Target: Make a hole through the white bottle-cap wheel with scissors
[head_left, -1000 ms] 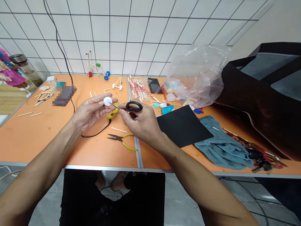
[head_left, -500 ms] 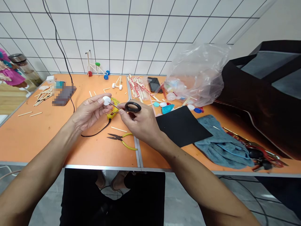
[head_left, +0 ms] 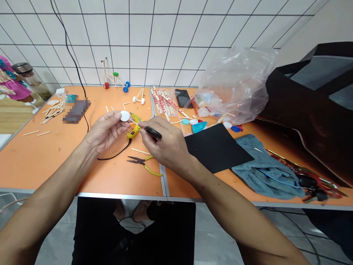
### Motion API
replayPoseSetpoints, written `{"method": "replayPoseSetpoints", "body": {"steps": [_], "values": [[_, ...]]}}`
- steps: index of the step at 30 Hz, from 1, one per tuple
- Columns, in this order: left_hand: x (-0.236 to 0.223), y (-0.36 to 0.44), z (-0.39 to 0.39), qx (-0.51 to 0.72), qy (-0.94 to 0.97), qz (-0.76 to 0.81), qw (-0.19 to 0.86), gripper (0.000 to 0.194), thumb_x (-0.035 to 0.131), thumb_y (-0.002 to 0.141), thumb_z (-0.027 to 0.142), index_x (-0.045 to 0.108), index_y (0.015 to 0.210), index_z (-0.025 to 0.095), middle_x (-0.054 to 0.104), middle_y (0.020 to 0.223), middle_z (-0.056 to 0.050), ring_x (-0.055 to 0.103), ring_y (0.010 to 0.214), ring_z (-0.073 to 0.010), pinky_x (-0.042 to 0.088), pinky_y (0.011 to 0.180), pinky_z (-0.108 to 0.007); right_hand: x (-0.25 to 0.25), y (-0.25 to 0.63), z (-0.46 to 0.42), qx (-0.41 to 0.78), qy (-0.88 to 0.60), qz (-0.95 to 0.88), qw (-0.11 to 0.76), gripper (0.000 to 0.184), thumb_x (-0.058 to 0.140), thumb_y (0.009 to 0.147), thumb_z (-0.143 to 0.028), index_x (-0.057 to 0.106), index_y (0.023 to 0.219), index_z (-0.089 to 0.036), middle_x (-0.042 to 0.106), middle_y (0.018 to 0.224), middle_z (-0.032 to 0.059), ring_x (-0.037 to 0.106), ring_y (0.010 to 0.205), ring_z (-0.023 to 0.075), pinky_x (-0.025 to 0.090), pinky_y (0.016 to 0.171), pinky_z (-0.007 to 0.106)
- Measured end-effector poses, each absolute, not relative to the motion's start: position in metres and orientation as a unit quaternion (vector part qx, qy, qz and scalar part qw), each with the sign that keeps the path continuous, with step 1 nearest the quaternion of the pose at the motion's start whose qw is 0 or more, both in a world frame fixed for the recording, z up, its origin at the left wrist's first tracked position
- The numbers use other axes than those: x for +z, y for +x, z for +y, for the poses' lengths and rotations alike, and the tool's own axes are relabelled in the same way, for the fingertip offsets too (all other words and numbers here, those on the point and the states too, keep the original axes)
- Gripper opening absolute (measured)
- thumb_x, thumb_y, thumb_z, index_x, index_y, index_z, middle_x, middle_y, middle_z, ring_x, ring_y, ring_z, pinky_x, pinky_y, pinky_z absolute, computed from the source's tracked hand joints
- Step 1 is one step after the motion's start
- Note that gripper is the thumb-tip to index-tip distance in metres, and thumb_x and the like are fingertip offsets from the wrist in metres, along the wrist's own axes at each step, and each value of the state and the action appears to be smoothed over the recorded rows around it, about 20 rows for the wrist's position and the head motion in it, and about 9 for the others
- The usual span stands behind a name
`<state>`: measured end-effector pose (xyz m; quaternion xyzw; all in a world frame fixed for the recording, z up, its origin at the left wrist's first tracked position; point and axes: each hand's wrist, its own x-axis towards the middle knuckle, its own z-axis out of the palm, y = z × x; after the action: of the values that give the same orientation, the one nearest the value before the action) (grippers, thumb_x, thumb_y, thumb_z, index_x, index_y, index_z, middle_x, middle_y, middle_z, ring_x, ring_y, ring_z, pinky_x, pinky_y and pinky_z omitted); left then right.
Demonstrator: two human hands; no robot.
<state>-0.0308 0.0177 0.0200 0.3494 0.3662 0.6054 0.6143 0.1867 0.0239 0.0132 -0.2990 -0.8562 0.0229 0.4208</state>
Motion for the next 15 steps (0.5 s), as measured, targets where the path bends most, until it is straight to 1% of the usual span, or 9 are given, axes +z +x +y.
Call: {"method": "replayPoseSetpoints", "body": {"steps": [3,7,15], "values": [[0.0188,-0.0301,0.0185,0.611,0.336,0.368,0.615,0.015,0.082,0.099,0.016,0.080,0.084,0.012,0.084,0.084,-0.009,0.078,0.068,-0.0111,0.065,0.069,-0.016,0.0122,0.1872,0.0241,0.006,-0.303,-0.862,0.407,0.028,0.056,0.111,-0.025,0.083,0.116,-0.022,0.080,0.107,0.0087,0.073,0.090,0.0200,0.054,0.071,0.031],[0.0196,-0.0284,0.0189,0.610,0.332,0.361,0.623,0.024,0.078,0.101,0.012,0.079,0.077,0.011,0.082,0.078,-0.008,0.077,0.064,-0.0099,0.064,0.066,-0.013,0.0106,0.1880,0.0247,-0.011,-0.303,-0.865,0.399,0.027,0.057,0.112,-0.026,0.083,0.120,-0.022,0.079,0.108,0.0085,0.072,0.088,0.0187,0.051,0.067,0.029],[0.0220,-0.0266,0.0184,0.608,0.335,0.356,0.626,0.026,0.084,0.098,0.015,0.077,0.074,0.012,0.082,0.076,-0.006,0.077,0.062,-0.0089,0.064,0.065,-0.012,0.0087,0.1887,0.0246,-0.068,-0.306,-0.872,0.376,0.031,0.052,0.114,-0.026,0.082,0.121,-0.021,0.079,0.107,0.0072,0.071,0.085,0.0160,0.042,0.061,0.027]]}}
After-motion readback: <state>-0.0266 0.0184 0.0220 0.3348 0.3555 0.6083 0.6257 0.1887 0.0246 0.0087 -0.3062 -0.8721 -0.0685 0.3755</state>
